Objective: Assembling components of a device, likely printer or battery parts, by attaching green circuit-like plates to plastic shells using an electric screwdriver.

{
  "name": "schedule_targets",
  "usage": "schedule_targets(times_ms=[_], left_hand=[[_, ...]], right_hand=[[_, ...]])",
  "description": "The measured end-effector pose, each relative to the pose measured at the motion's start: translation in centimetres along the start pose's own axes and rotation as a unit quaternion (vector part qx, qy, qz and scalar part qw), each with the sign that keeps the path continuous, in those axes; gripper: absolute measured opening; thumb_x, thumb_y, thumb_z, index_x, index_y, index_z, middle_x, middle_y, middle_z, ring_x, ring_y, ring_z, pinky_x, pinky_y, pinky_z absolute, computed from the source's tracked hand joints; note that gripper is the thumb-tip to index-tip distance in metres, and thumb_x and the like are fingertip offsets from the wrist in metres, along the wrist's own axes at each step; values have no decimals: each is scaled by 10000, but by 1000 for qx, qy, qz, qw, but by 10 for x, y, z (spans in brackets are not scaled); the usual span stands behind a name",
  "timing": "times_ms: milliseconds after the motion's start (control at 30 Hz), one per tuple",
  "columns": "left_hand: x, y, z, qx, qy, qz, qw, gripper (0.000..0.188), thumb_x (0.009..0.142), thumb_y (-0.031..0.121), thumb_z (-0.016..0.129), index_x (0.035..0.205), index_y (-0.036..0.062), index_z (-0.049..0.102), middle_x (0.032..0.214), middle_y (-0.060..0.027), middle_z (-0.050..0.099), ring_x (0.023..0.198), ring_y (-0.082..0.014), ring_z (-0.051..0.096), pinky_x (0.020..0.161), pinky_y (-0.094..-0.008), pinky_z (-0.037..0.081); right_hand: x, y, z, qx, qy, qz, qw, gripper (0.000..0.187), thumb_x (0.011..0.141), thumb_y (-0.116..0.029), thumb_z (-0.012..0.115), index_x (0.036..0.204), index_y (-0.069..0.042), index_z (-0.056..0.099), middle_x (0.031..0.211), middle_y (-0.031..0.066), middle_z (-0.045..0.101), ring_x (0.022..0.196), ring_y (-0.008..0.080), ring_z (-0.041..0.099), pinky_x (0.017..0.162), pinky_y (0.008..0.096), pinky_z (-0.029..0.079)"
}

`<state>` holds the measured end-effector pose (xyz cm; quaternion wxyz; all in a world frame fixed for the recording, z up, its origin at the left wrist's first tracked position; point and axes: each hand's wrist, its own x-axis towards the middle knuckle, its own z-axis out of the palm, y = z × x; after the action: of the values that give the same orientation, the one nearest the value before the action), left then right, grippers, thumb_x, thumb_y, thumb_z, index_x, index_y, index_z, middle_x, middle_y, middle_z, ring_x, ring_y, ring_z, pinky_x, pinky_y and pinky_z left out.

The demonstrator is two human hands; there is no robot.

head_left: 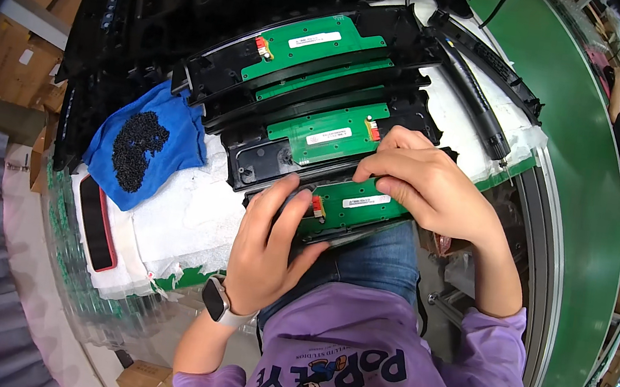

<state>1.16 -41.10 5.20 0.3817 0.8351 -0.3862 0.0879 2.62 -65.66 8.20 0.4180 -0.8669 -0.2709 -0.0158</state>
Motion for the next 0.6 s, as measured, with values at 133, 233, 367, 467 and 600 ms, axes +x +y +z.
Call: schedule_targets(times_ms=[133,233,367,467,600], left_hand=[[-2,-2,2,5,-5,-19,1000,661,661,77,772,1233,-13,453,1260,-203,466,1139,-365,482,960,-411,400],[-2,-2,2,16,-10,-15,1000,626,660,73,764,1211,-17,479,1247,-199,472,1116,-362,496,942,-415,408],[0,-1,3,43,-15,8,999,531,651,96,754,1138,10,559,1208,-185,494,1089,-345,513,897,-439,413],[5,3,1,87,-54,22,994,419,683,116,722,1085,58,622,1156,-164,520,1044,-318,539,867,-463,406],[7,0,2,71,-58,16,996,416,675,122,720,1077,66,627,1121,-138,545,1035,-304,548,870,-460,400]], right_hand=[[0,6,0,18,-11,6,1000,178,806,-21,567,973,-59,615,810,91,537,868,271,518,816,367,402],[-1,8,-1,22,-26,43,998,188,803,-9,565,978,-59,613,796,91,528,871,271,518,829,368,403],[-2,6,-2,-6,-7,10,1000,200,713,-3,621,912,-13,637,845,102,558,851,272,507,762,354,433],[-2,0,-3,-86,22,-25,996,210,680,-41,674,887,-32,638,883,90,533,881,268,517,775,361,443],[-4,1,1,-97,48,15,994,246,643,-52,715,873,-42,629,946,80,503,910,262,523,789,367,447]])
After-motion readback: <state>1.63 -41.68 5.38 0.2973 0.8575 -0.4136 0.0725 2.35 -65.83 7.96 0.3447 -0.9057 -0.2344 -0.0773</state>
